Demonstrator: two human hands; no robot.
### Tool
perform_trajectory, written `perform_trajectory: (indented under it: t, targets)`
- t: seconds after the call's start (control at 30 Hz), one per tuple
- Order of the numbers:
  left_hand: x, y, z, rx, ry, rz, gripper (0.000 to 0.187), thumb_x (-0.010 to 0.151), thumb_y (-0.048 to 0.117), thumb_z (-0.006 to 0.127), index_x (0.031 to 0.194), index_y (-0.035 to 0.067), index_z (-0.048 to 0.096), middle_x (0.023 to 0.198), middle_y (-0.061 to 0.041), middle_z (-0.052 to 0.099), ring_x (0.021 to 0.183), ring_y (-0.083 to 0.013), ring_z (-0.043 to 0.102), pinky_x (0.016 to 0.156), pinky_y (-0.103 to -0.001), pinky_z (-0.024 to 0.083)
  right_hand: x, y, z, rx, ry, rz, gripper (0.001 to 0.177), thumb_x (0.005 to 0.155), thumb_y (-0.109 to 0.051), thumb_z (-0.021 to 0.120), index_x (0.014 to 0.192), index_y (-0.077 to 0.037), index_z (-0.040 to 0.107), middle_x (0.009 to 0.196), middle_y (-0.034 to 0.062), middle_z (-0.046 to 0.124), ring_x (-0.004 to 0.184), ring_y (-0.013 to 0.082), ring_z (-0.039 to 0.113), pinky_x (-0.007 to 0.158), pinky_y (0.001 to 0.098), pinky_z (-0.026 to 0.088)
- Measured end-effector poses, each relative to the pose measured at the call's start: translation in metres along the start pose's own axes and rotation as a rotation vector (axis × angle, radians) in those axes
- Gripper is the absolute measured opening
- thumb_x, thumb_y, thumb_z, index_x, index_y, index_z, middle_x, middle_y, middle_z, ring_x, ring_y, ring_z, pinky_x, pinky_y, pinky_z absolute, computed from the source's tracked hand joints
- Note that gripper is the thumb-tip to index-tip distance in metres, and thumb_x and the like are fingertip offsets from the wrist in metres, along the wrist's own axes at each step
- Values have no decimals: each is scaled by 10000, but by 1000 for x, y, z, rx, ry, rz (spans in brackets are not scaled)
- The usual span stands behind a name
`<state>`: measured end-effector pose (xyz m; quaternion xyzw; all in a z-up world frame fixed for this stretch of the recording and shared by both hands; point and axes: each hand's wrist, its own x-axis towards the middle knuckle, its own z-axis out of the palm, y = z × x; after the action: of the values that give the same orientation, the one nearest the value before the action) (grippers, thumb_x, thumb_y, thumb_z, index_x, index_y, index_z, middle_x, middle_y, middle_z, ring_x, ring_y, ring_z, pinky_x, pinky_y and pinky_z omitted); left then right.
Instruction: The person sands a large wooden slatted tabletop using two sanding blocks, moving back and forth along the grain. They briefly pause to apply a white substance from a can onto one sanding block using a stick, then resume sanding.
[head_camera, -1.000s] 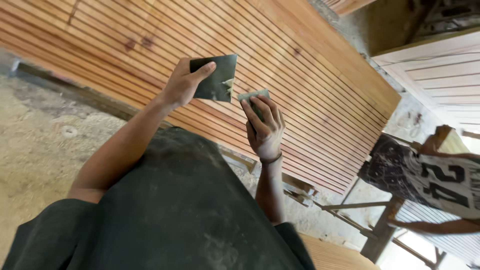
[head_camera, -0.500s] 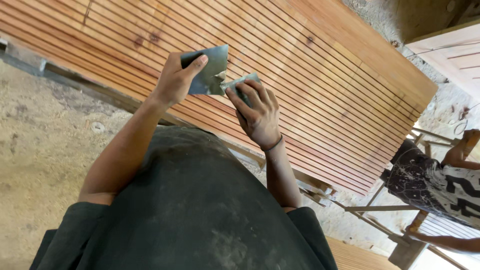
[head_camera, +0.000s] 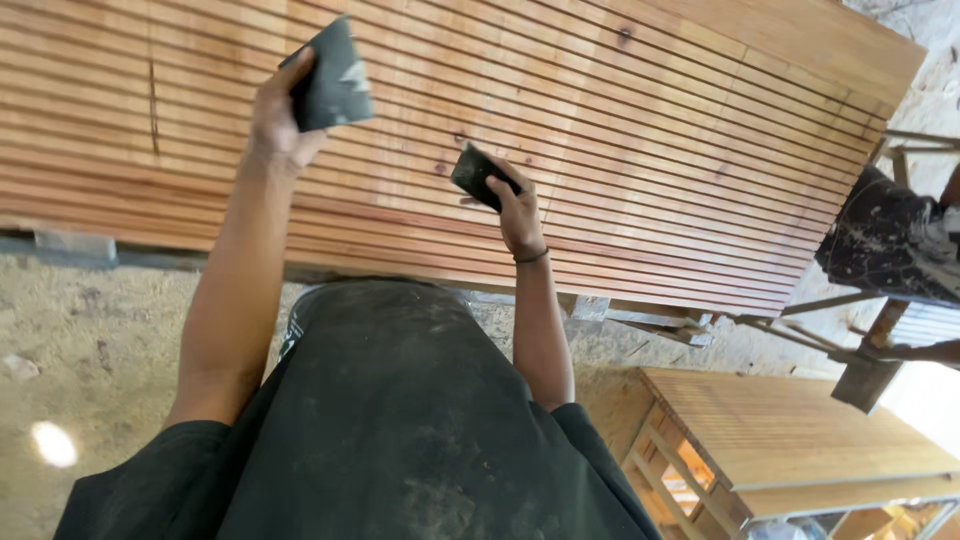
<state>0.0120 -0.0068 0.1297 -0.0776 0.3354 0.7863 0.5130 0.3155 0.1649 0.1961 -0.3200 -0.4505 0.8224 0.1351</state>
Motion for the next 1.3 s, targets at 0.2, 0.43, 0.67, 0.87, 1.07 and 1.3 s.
perform_trajectory:
  t: [0.2,0.43,0.67,0.87,1.07,1.3]
  targets:
    - [45,7,-116,-272,-90,-250,402,1101,295,602,1370,0,648,1237,-195,717,1127,-353,696,847,-457,572,58,61,-19,544,167,102,410,1021,-215,541,1340,42,565,1236,226,674,1098,410,699,882,611,617]
    - [53,-17,-169,-140,-298,-356,508,1085,508,586,1473,180,592,1552,-139,503,1621,-418,305,1319,-658,239,118,119,-25,421,740,13,294,1066,-286,580,1178,-21,640,954,113,719,739,236,684,510,354,501]
    - [57,-8,-160,-150,-321,-444,464,1054,469,593,1476,278,561,1597,-165,481,1590,-465,286,1290,-708,179,145,128,-2,416,984,41,237,1006,-283,616,1074,-56,610,813,80,678,566,221,622,405,361,428]
    - [46,-8,-153,-89,-352,-467,518,1073,508,557,1486,199,592,1612,-133,475,1601,-438,277,1296,-712,168,152,122,14,384,1094,114,262,974,-283,586,1076,-42,576,792,121,678,510,267,643,340,372,423]
    - [53,-3,-147,-121,-340,-469,441,1087,469,547,1464,247,596,1599,-150,491,1594,-451,280,1297,-705,176,174,126,4,389,1060,-41,256,1001,-189,554,1084,44,618,890,164,691,593,290,663,468,423,582]
    - [56,-1,-149,-84,-373,-469,389,1119,445,542,1446,244,603,1622,-154,486,1630,-452,267,1325,-713,173,164,117,49,434,1015,-11,255,993,-169,567,1162,18,607,990,157,692,715,282,705,466,431,581]
